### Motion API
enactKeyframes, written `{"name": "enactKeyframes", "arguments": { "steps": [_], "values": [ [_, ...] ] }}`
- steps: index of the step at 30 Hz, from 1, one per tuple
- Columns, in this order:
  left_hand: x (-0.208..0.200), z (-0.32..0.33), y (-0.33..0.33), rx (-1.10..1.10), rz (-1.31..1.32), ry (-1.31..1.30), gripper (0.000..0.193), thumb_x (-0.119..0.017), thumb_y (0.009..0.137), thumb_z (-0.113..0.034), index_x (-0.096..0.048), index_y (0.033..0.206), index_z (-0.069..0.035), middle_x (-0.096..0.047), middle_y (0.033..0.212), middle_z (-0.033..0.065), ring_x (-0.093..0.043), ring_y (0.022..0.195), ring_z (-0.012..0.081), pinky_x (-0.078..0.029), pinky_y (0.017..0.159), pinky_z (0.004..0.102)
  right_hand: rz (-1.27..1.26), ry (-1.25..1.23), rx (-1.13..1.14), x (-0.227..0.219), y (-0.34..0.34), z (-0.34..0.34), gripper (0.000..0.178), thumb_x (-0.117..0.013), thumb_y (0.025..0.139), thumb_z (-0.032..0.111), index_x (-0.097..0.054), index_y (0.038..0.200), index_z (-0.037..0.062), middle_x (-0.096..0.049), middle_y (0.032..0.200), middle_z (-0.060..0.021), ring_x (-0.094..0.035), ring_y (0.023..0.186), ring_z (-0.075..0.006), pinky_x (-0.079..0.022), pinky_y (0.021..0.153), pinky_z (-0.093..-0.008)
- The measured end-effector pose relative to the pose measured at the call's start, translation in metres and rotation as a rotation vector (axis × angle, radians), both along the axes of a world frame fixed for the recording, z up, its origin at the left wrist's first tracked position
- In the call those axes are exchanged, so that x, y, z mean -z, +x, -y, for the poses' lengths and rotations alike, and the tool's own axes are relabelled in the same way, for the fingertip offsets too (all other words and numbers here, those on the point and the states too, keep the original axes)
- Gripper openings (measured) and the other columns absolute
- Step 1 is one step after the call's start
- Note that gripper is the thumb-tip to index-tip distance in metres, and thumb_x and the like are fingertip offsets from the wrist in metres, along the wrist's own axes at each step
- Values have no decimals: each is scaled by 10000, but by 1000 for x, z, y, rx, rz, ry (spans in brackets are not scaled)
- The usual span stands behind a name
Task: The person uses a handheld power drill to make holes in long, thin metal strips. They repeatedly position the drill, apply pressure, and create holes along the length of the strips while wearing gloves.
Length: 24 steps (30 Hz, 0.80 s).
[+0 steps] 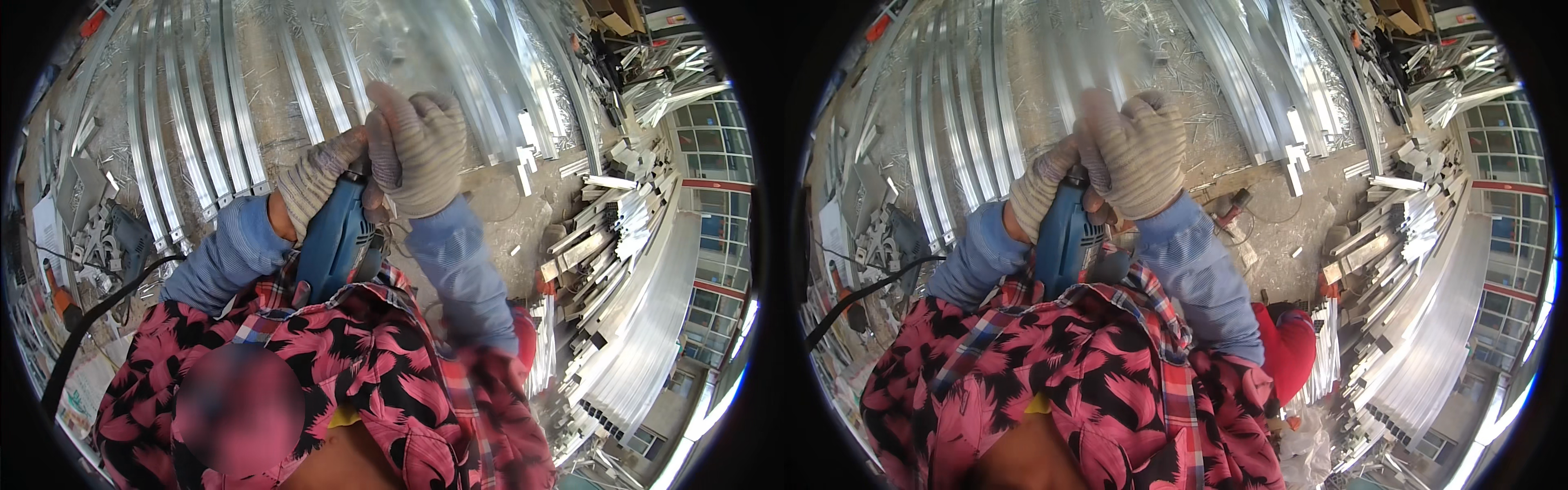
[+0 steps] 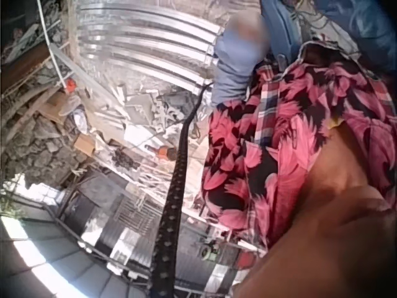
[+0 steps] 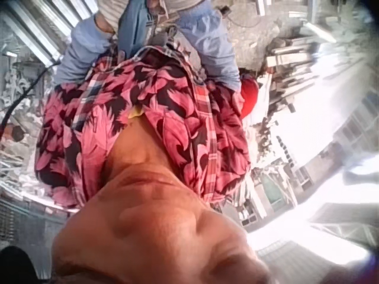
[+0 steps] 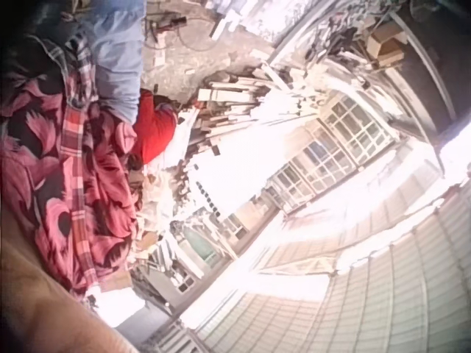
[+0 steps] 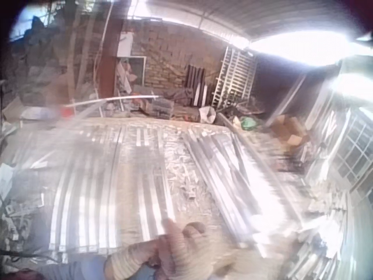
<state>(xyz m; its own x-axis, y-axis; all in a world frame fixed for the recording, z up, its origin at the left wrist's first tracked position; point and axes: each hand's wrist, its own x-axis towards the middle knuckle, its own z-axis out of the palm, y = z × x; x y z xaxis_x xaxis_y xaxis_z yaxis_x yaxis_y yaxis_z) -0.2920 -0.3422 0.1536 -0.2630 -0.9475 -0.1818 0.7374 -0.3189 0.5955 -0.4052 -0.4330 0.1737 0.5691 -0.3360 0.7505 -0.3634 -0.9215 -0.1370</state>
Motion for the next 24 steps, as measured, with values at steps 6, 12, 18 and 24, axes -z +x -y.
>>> {"name": "enactKeyframes", "arguments": {
  "steps": [6, 12, 18, 24],
  "values": [
    [-17, -15, -5, -15, -144, 77, 416, -583, 752, -464, -556, 829, -56, -539, 635, 82, -552, 604, 214, -467, 599, 326, 179, -36, -4, 18, 5, -6, 148, -537, 733, 80, -574, 873, 50, -534, 603, -56, -513, 574, -229, -417, 629, -339],
    [7, 3, -7, -72, 23, -137, 398, -564, 778, -425, -556, 908, -50, -561, 688, 102, -566, 618, 206, -489, 567, 323, 65, -85, -106, 8, -7, 9, 250, -593, 696, 176, -544, 894, 32, -539, 582, -72, -502, 530, -239, -368, 575, -366],
    [4, -8, -10, -51, 87, -76, 479, -438, 833, -495, -562, 909, -39, -543, 644, 74, -559, 594, 159, -480, 525, 249, -237, -326, -332, -20, -24, 22, 506, -607, 695, 375, -494, 1036, 18, -537, 535, -25, -494, 473, -190, -353, 582, -331],
    [44, -15, -11, -221, 669, -231, 464, -513, 804, -477, -543, 948, -37, -564, 762, 64, -542, 732, 141, -462, 649, 259, -237, -236, -377, -20, -36, 17, 619, -634, 642, 400, -465, 1089, 5, -528, 530, -22, -487, 481, -178, -353, 575, -312]
  ]
}}
